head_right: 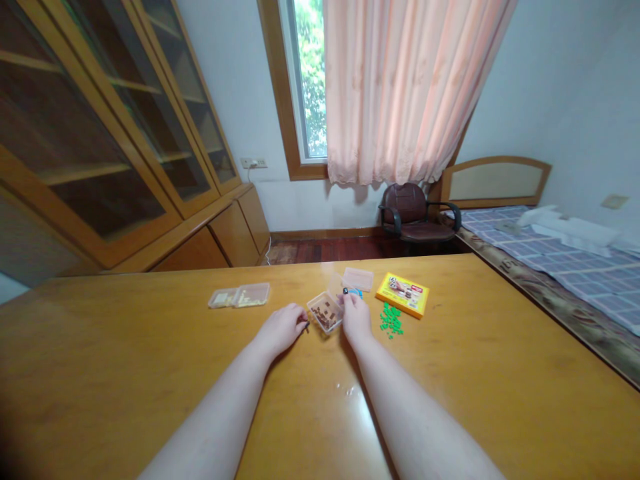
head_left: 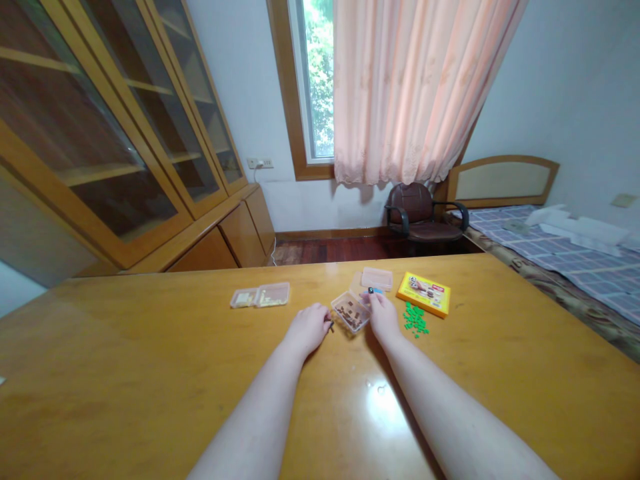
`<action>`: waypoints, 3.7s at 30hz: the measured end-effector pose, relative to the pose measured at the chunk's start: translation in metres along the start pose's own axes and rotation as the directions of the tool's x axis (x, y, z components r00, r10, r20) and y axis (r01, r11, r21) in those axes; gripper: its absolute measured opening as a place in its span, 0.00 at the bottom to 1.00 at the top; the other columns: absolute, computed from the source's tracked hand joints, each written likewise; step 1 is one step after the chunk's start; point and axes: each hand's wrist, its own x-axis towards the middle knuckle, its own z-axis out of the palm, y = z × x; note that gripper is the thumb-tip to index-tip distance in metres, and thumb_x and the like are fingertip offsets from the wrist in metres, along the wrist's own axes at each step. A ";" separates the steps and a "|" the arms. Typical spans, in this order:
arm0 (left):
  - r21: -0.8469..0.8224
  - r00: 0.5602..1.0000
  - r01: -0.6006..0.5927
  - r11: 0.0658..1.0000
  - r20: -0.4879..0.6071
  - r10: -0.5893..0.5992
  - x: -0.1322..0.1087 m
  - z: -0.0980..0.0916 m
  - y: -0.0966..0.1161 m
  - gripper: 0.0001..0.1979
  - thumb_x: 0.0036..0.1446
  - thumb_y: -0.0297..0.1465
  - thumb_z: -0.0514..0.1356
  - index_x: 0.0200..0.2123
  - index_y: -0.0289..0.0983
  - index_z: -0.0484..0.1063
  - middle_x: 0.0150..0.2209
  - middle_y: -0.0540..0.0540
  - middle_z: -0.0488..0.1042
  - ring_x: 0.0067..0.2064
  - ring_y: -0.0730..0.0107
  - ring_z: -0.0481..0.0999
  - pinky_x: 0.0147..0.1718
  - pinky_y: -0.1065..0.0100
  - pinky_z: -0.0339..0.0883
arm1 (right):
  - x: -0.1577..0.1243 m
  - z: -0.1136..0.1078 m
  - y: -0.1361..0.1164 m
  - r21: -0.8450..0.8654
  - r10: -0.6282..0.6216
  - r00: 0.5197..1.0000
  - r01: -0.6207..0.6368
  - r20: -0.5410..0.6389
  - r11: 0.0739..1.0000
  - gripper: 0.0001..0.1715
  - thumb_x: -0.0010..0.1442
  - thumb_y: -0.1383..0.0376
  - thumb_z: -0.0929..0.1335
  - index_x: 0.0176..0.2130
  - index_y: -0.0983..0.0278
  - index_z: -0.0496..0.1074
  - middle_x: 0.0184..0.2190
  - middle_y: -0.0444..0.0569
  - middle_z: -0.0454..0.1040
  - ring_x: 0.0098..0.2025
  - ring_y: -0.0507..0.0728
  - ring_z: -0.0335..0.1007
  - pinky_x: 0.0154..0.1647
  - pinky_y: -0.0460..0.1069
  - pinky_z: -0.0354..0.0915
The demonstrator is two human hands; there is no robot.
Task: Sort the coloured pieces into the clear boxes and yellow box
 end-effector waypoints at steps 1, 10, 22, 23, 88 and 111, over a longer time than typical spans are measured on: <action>0.008 1.000 -0.005 1.000 0.002 0.005 0.001 0.001 -0.001 0.07 0.53 0.31 0.52 0.34 0.39 0.68 0.36 0.45 0.70 0.38 0.68 0.69 0.36 0.69 0.59 | 0.000 0.000 0.000 -0.002 -0.001 1.000 0.001 0.003 1.000 0.19 0.51 0.55 0.61 0.30 0.65 0.73 0.30 0.51 0.75 0.35 0.58 0.69 0.37 0.49 0.61; 0.021 0.998 0.058 0.998 -0.022 -0.057 0.004 0.003 -0.005 0.08 0.57 0.32 0.49 0.34 0.37 0.67 0.36 0.45 0.69 0.36 0.69 0.70 0.34 0.70 0.60 | 0.001 0.000 0.003 0.000 -0.004 1.000 0.004 0.008 1.000 0.21 0.50 0.52 0.61 0.30 0.66 0.73 0.30 0.52 0.75 0.35 0.58 0.69 0.36 0.49 0.61; -0.156 0.965 -0.072 0.985 -0.261 0.029 0.001 -0.008 0.006 0.09 0.57 0.29 0.49 0.38 0.38 0.66 0.39 0.47 0.68 0.41 0.70 0.68 0.41 0.69 0.61 | 0.000 0.003 0.007 -0.033 -0.084 0.990 0.088 0.115 0.996 0.20 0.51 0.54 0.61 0.29 0.65 0.73 0.29 0.51 0.75 0.34 0.57 0.69 0.37 0.49 0.61; -0.154 0.969 -0.065 0.986 -0.245 0.026 0.000 -0.008 0.006 0.09 0.57 0.29 0.49 0.39 0.38 0.66 0.40 0.47 0.68 0.41 0.70 0.69 0.41 0.69 0.61 | 0.000 0.003 0.007 -0.029 -0.079 0.991 0.082 0.109 0.996 0.20 0.52 0.54 0.61 0.29 0.65 0.73 0.29 0.51 0.75 0.34 0.57 0.69 0.37 0.49 0.61; 0.016 0.995 0.011 1.000 -0.100 -0.010 -0.013 -0.022 0.023 0.15 0.58 0.34 0.48 0.49 0.39 0.59 0.46 0.44 0.67 0.43 0.66 0.69 0.41 0.68 0.60 | -0.007 0.008 0.002 -0.007 -0.119 0.970 0.123 0.214 0.992 0.22 0.52 0.52 0.61 0.30 0.65 0.74 0.29 0.50 0.75 0.34 0.57 0.68 0.38 0.50 0.61; -0.048 0.994 -0.065 0.997 0.084 0.069 -0.005 -0.005 0.008 0.06 0.55 0.30 0.52 0.31 0.39 0.68 0.34 0.47 0.71 0.35 0.69 0.70 0.34 0.70 0.61 | -0.001 0.002 0.002 0.036 -0.019 1.000 0.019 0.008 0.999 0.22 0.50 0.51 0.61 0.29 0.65 0.73 0.29 0.51 0.75 0.34 0.58 0.69 0.36 0.50 0.62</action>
